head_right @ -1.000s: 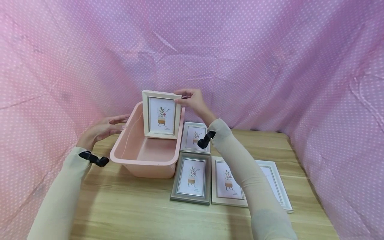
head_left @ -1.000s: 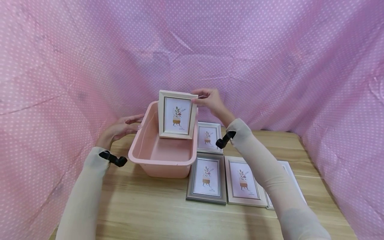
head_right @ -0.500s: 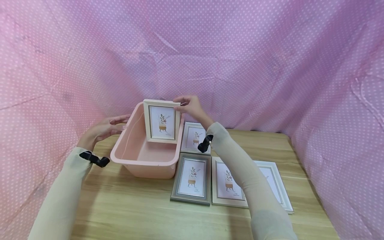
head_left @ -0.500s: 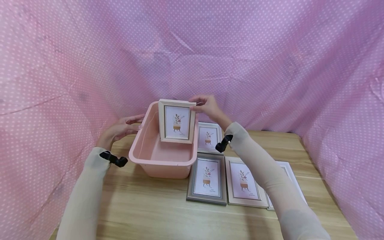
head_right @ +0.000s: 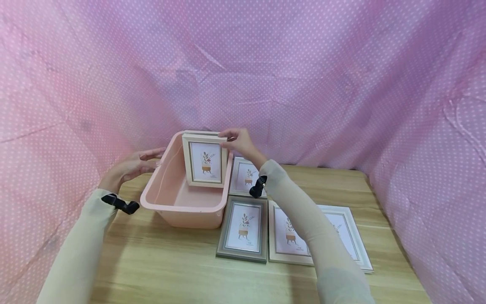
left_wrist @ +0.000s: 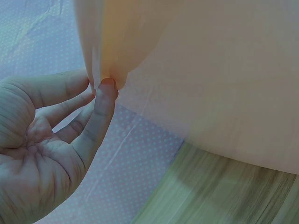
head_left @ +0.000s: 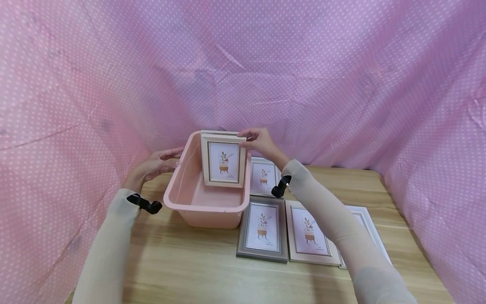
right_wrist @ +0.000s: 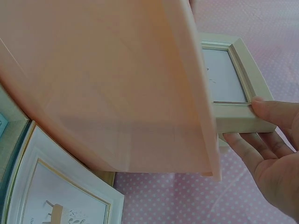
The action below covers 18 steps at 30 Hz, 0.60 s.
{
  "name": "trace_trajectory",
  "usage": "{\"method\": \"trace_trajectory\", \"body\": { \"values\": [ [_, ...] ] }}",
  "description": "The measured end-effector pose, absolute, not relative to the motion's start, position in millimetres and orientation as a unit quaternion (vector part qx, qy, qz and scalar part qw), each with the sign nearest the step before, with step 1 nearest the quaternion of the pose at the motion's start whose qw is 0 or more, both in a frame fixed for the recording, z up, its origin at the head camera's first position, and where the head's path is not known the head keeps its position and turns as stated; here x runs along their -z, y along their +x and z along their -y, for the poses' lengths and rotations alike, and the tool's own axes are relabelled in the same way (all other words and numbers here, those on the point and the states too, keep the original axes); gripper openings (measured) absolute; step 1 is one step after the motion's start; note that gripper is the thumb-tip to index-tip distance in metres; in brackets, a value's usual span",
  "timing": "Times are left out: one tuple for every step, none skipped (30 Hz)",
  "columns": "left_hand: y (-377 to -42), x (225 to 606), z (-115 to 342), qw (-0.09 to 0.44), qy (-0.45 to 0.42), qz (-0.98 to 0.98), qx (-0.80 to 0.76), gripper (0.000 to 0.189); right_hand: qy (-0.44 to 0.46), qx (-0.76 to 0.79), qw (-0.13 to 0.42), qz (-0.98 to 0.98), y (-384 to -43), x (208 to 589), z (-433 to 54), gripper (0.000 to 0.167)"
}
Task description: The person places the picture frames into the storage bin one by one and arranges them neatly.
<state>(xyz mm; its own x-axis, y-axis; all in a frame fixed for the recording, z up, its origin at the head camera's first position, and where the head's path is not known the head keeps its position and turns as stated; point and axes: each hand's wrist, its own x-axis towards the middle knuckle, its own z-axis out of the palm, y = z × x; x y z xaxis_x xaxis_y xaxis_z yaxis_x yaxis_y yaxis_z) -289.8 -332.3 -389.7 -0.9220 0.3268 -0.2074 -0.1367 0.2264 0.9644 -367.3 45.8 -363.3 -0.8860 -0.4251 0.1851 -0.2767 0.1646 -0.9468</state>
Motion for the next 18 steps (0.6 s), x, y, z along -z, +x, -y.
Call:
{"method": "trace_trajectory", "body": {
  "values": [
    [-289.8,390.2,332.6,0.187,0.063,-0.760,-0.619,0.074,-0.231,0.602,0.060,-0.762,-368.0,364.6,-45.2,0.030],
    [-290.1,390.6,332.7,0.187,0.065,-0.759,-0.620,0.074,-0.232,0.602,0.058,-0.762,-368.5,365.7,-44.6,0.030],
    [-290.3,390.9,332.8,0.187,0.067,-0.759,-0.620,0.074,-0.232,0.601,0.056,-0.762,-368.9,366.6,-43.8,0.029],
    [-290.2,391.1,332.9,0.187,0.067,-0.759,-0.620,0.074,-0.232,0.601,0.054,-0.763,-369.0,367.6,-42.6,0.029],
    [-290.3,391.4,333.0,0.187,0.066,-0.759,-0.620,0.074,-0.231,0.601,0.054,-0.763,-369.0,368.8,-41.5,0.029],
    [-290.3,391.7,333.1,0.187,0.065,-0.758,-0.621,0.074,-0.229,0.601,0.053,-0.764,-368.7,369.6,-40.3,0.029],
    [-290.4,392.0,333.2,0.188,0.065,-0.758,-0.621,0.074,-0.228,0.601,0.053,-0.764,-368.2,370.2,-38.9,0.028],
    [-290.6,392.2,333.1,0.188,0.064,-0.758,-0.621,0.075,-0.227,0.602,0.054,-0.763,-367.6,370.9,-37.7,0.028],
    [-290.6,392.6,333.3,0.187,0.063,-0.758,-0.622,0.074,-0.226,0.602,0.054,-0.764,-366.9,371.4,-36.6,0.029],
    [-290.7,393.0,333.4,0.187,0.062,-0.757,-0.623,0.074,-0.225,0.603,0.054,-0.764,-366.3,371.8,-35.6,0.029],
    [-290.9,393.3,333.5,0.187,0.063,-0.756,-0.624,0.074,-0.225,0.602,0.053,-0.764,-365.8,372.2,-34.6,0.029],
    [-291.3,393.6,333.6,0.187,0.063,-0.756,-0.625,0.074,-0.225,0.602,0.051,-0.764,-365.7,372.5,-33.7,0.029],
    [-291.7,394.0,333.9,0.187,0.066,-0.755,-0.625,0.074,-0.225,0.601,0.050,-0.765,-365.8,372.9,-33.1,0.030],
    [-292.1,394.3,334.0,0.187,0.068,-0.755,-0.625,0.074,-0.226,0.599,0.048,-0.767,-366.6,373.7,-32.7,0.030],
    [-292.6,394.6,334.1,0.187,0.069,-0.754,-0.625,0.074,-0.227,0.596,0.046,-0.769,-367.2,374.0,-32.5,0.030],
    [-292.9,394.5,334.0,0.187,0.070,-0.754,-0.625,0.073,-0.229,0.592,0.045,-0.771,-368.1,374.4,-32.5,0.029],
    [-293.2,394.6,334.0,0.186,0.071,-0.755,-0.625,0.073,-0.232,0.588,0.045,-0.773,-370.0,375.4,-32.6,0.029],
    [-293.6,394.7,334.0,0.186,0.071,-0.754,-0.625,0.073,-0.234,0.584,0.044,-0.776,-371.6,376.0,-33.1,0.029]
  ]
}}
